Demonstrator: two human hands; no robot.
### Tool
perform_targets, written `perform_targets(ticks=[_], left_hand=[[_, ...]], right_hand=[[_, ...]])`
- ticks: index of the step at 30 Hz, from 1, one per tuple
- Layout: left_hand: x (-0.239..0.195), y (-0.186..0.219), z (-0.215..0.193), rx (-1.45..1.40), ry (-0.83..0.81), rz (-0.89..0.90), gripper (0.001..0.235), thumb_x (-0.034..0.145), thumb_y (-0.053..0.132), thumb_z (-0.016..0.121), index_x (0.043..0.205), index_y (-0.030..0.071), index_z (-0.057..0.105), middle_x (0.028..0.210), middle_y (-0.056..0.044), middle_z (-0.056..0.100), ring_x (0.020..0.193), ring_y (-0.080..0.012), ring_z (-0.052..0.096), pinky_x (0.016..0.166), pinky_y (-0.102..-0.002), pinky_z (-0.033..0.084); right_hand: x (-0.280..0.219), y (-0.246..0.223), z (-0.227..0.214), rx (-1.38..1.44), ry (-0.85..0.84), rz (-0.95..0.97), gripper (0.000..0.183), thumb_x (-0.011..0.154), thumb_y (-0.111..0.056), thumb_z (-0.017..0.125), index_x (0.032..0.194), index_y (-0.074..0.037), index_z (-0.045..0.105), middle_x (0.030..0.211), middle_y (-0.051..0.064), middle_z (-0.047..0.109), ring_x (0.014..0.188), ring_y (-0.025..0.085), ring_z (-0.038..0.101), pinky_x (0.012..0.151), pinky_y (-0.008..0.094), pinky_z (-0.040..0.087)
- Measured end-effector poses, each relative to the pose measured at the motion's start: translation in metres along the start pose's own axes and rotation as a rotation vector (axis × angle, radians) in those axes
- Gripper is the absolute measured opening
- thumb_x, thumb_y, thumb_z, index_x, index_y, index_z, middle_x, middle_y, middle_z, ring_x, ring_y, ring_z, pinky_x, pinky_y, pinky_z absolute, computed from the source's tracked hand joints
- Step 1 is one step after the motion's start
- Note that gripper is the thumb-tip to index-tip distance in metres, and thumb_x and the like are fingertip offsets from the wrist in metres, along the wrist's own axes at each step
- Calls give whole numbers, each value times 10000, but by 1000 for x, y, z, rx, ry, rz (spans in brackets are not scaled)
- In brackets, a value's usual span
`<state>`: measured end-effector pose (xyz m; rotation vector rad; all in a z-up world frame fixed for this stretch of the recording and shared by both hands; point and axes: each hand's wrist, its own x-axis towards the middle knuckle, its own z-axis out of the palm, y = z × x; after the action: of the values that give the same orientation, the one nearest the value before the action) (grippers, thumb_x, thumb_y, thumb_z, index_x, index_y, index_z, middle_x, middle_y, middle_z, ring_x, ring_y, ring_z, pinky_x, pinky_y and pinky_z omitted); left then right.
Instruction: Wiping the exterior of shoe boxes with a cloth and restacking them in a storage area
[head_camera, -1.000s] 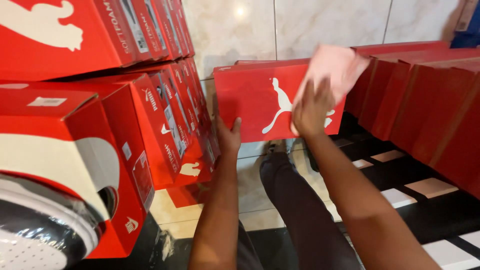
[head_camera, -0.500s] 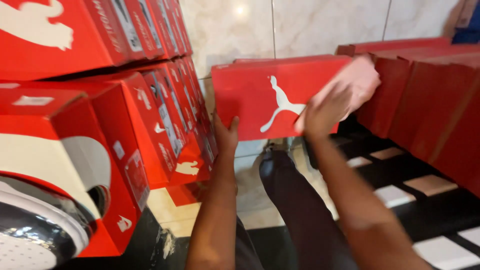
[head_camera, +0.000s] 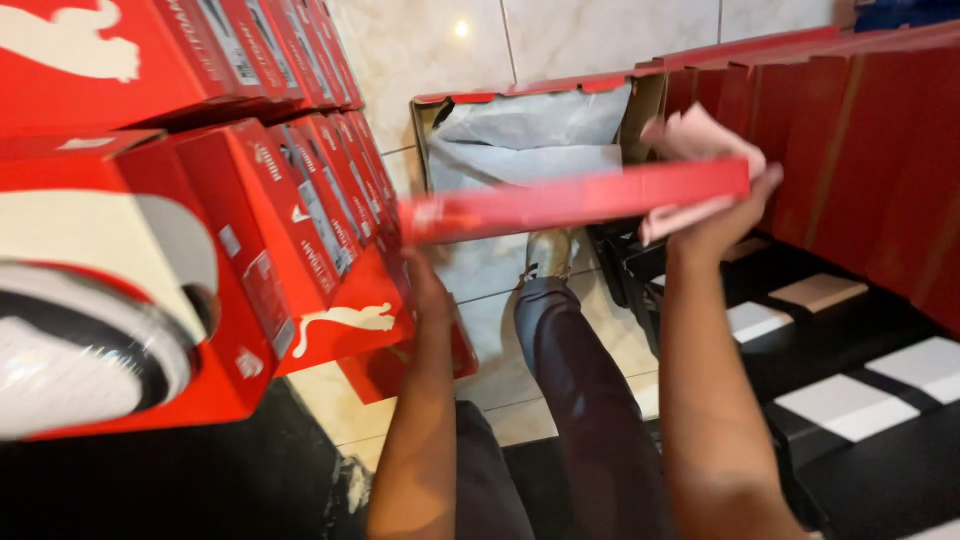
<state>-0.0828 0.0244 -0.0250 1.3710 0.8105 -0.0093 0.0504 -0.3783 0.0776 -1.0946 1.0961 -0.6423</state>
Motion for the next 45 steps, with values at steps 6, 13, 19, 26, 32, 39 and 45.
perform_targets(ticks=[6,13,19,26,32,39,45], left_hand=[[-53,164,-15,-531,-52,-352,759,1005,666,424,1465,72,531,1302,-180,681,1149,-299,675,1055,-432,521],[-48,195,-61,-335,-163,-704,752,830,22,593,1532,267,480,1445,-153,595,1198,-374,637,967,-531,574],[-59,168,-76,-340,-215,-656,890,766,-41,523,1587,277,389,1482,-160,552,1222,-370,612,941,-502,578],[-74,114,-88,-408,-211,-552,976,695,-20,561,1608,251,351,1556,-147,489,1239,-332,626,926,-451,609],[-68,93,-89,-456,-155,-553,903,734,-66,523,1584,214,402,1516,-189,522,1227,-369,621,926,-462,611],[-80,143,-70,-412,-153,-588,935,692,22,585,1579,269,424,1506,-169,541,1234,-344,610,951,-421,580],[-83,130,-74,-445,-111,-568,931,689,7,561,1580,233,420,1456,-185,579,1153,-328,660,916,-429,602]], right_hand=[[-217,-158,64,84,-676,-87,1057,800,-754,442,1237,196,593,1190,395,645,1186,450,682,1141,496,526],[-222,-135,-63,-507,-191,-332,145,1029,-121,644,1134,-71,558,1023,86,603,931,198,589,862,303,477],[-261,-106,-32,-890,-1017,-503,437,957,-251,678,1318,-10,630,1358,242,611,1306,449,538,1120,554,394],[-285,92,0,-1671,-1871,-963,628,1047,-401,396,1628,-171,341,1677,165,316,1530,459,244,1200,617,219],[-307,58,35,-1499,-2124,-302,689,1033,-517,377,1643,-235,225,1702,64,231,1568,401,141,1232,616,199],[-159,30,-50,-526,-836,1107,414,1022,-2,451,1421,-98,513,1222,17,595,935,217,569,921,440,455],[-192,46,-17,-1319,-1133,327,511,1103,-202,302,1572,-35,416,1569,155,496,1371,375,491,1219,387,256]])
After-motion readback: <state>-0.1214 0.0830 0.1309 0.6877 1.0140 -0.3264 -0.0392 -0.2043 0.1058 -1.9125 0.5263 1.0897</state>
